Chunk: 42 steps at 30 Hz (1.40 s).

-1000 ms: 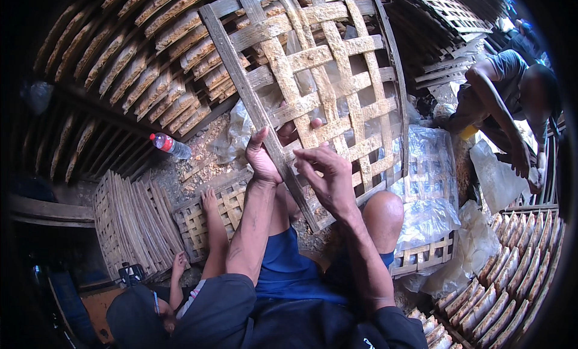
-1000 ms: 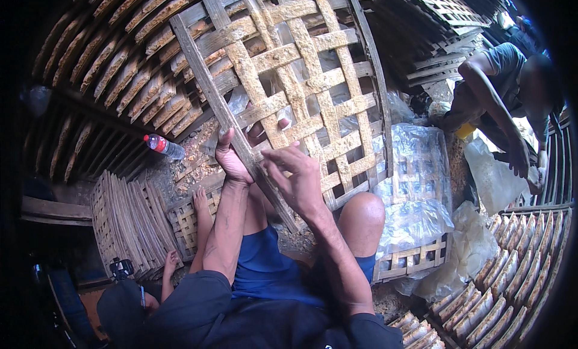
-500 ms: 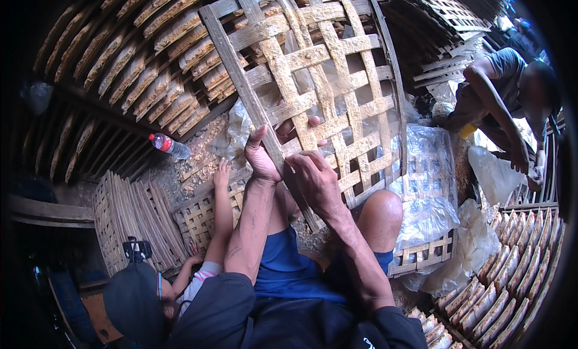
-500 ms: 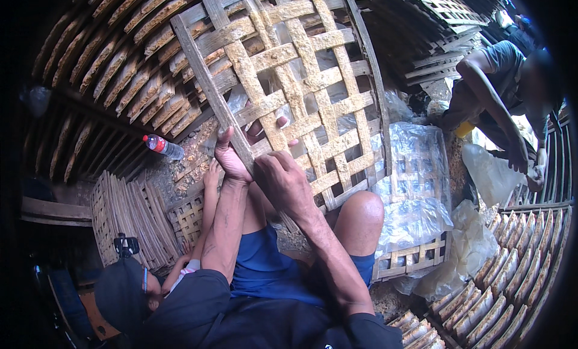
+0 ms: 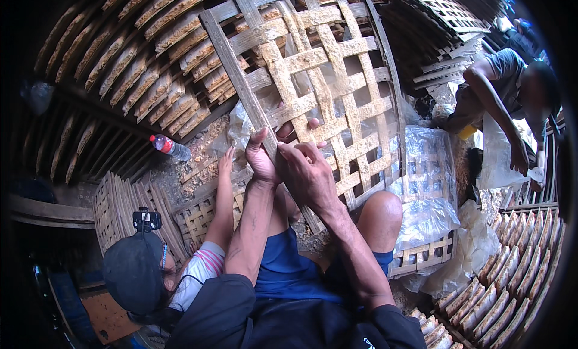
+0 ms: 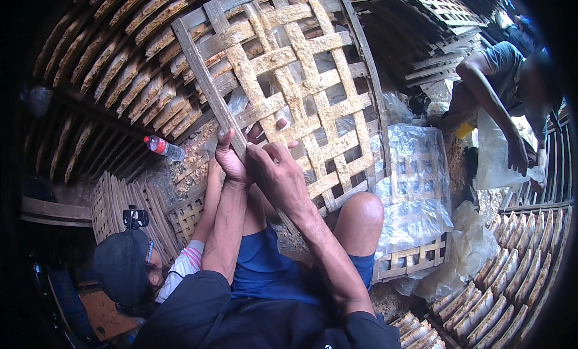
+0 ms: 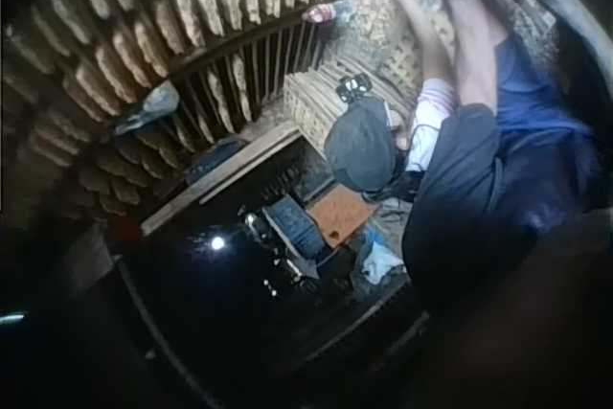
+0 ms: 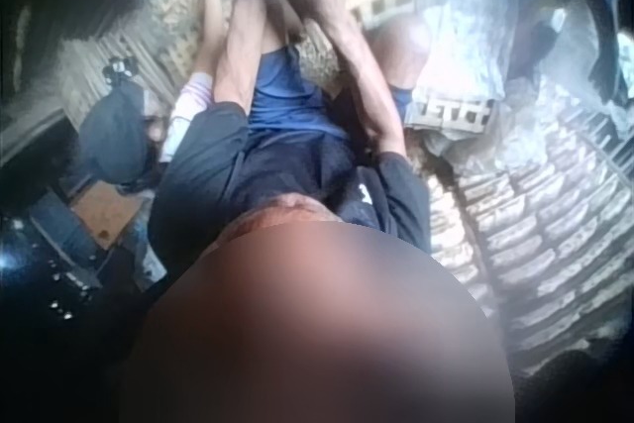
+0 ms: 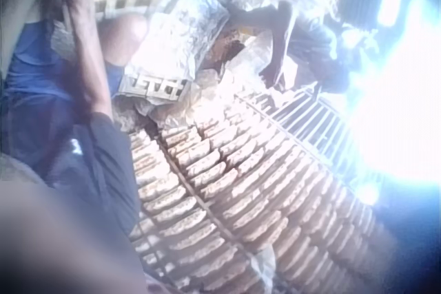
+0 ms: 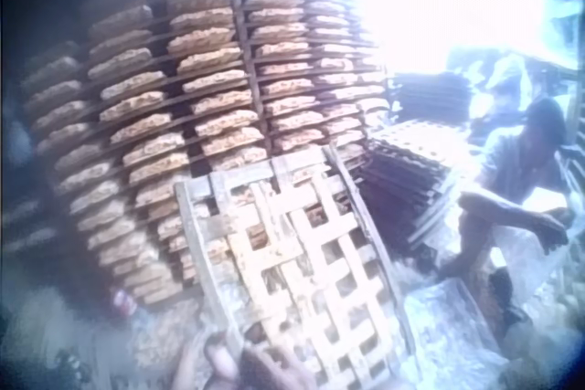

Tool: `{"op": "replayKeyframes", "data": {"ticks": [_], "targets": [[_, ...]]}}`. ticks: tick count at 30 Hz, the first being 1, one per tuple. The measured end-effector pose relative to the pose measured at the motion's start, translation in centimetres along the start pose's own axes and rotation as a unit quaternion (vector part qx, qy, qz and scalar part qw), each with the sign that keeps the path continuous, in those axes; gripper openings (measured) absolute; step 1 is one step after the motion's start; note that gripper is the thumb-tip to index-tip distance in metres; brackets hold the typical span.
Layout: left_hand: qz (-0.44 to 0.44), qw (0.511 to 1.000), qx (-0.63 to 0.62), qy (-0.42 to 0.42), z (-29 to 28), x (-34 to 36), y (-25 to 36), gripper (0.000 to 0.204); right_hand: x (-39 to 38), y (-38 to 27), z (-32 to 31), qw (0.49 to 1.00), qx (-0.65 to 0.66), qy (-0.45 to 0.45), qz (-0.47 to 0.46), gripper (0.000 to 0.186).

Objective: The person sits on the floor and weaves thin wooden strips into a lattice frame, interlacing them by hand. The person adjusts the strips and presses them into place to form a grid pattern.

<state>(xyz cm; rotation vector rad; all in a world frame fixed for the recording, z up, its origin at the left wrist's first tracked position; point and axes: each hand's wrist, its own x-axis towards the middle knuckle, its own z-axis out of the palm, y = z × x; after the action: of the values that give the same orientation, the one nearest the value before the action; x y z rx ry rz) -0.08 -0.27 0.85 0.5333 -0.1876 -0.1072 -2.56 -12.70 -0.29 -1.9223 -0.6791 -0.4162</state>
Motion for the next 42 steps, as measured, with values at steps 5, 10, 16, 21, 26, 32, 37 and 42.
{"op": "replayKeyframes", "data": {"ticks": [5, 10, 16, 21, 26, 32, 37, 42], "targets": [[-0.023, 0.999, -0.027, -0.031, -0.7, -0.1, 0.1, 0.085, 1.0, -0.3, 0.4, 0.994, -0.083, 0.043, -0.062, 0.026], [-0.059, 0.993, -0.083, -0.06, -3.4, 0.1, -0.3, 0.083, 2.9, -0.9, 1.0, 0.994, -0.055, 0.091, -0.026, 0.024], [-0.007, 0.965, -0.232, -0.118, -4.0, 0.6, 0.1, 0.079, 5.4, -1.6, 1.4, 0.993, -0.048, 0.096, -0.057, 0.027], [0.023, 0.996, -0.078, 0.026, -1.8, -0.2, 0.0, 0.078, 6.0, -1.5, -0.1, 0.996, 0.003, 0.082, 0.042, 0.017], [0.0, 0.997, -0.053, -0.052, -1.6, -0.2, 0.4, 0.084, 1.3, 0.0, -4.2, 0.905, 0.335, 0.031, 0.262, 0.017], [0.048, 0.994, -0.079, -0.066, -1.7, 0.2, 0.8, 0.082, -2.4, -0.2, -3.4, 0.985, 0.091, -0.068, 0.127, 0.014], [0.044, 0.974, -0.185, -0.121, -2.0, 0.5, 0.5, 0.082, -2.2, -0.6, -3.3, 0.991, 0.047, -0.084, 0.097, 0.024], [0.038, 0.978, -0.175, -0.107, -2.5, 0.4, 0.3, 0.084, -2.1, -0.3, -2.8, 0.993, 0.047, -0.079, 0.073, 0.024]]}}
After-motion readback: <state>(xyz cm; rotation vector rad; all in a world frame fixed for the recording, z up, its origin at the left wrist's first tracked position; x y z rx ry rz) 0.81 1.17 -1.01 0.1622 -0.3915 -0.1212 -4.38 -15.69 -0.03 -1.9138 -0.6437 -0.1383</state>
